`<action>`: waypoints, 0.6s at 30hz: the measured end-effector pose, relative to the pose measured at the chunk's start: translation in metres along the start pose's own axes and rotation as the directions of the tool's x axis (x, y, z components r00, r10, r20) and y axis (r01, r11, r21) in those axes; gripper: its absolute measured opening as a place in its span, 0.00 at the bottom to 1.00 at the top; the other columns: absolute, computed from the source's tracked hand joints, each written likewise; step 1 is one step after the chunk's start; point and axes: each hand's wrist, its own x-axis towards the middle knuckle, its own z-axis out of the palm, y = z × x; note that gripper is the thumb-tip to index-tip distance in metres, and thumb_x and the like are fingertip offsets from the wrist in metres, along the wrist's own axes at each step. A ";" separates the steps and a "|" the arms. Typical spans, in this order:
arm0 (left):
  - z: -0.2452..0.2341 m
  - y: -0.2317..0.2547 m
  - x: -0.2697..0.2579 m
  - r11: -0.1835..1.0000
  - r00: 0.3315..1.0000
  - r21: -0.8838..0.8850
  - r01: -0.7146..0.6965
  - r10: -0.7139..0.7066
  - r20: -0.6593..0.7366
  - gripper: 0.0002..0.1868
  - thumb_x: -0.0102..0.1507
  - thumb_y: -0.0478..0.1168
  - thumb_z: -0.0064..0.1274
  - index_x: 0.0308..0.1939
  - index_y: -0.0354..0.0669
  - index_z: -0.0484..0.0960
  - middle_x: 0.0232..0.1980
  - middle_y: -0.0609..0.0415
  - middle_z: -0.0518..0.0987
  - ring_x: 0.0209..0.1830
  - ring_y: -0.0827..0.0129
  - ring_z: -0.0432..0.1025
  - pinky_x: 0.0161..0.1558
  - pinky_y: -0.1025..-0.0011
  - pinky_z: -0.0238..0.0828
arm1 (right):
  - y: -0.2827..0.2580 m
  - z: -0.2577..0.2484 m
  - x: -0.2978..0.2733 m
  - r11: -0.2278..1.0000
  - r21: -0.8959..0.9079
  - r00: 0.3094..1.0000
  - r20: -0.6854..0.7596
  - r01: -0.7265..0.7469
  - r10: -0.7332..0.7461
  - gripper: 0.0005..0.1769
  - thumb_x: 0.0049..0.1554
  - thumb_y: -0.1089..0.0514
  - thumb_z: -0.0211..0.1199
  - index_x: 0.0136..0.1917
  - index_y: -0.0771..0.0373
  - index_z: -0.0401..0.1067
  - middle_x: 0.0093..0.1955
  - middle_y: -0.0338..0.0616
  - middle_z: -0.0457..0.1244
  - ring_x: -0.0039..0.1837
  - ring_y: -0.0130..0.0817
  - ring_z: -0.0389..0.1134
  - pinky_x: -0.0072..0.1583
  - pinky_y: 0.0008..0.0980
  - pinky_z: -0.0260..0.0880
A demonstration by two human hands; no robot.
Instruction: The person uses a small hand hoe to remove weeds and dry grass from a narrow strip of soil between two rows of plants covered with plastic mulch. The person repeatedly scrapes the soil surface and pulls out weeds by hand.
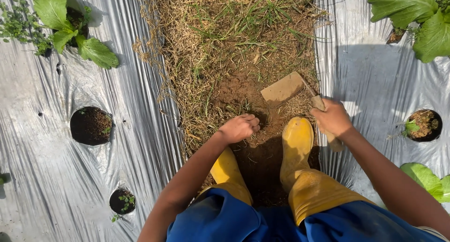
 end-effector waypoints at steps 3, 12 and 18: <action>-0.017 -0.003 -0.010 0.998 0.997 0.010 0.064 -0.064 -0.042 0.06 0.64 0.33 0.57 0.45 0.42 0.85 0.43 0.50 0.84 0.49 0.63 0.79 0.57 0.65 0.75 | 0.052 -0.003 0.045 0.975 0.191 0.980 -0.183 0.113 -0.077 0.06 0.63 0.63 0.53 0.44 0.68 0.65 0.26 0.45 0.57 0.24 0.34 0.60 0.27 0.35 0.65; -0.034 -0.008 -0.040 0.986 0.982 -0.024 0.166 -0.167 -0.083 0.07 0.66 0.33 0.54 0.48 0.44 0.82 0.45 0.53 0.83 0.50 0.64 0.78 0.59 0.65 0.76 | 0.017 0.024 -0.003 0.996 -0.092 0.998 0.058 0.009 -0.004 0.12 0.63 0.67 0.54 0.52 0.82 0.70 0.26 0.50 0.60 0.22 0.34 0.62 0.25 0.36 0.69; -0.023 -0.006 -0.053 0.984 0.941 -0.004 0.181 -0.174 -0.289 0.02 0.67 0.36 0.53 0.42 0.44 0.79 0.42 0.52 0.78 0.44 0.60 0.76 0.52 0.63 0.78 | 0.013 0.068 0.001 0.965 0.259 0.991 -0.136 0.050 -0.014 0.05 0.59 0.65 0.53 0.41 0.66 0.63 0.25 0.49 0.58 0.21 0.35 0.60 0.24 0.33 0.62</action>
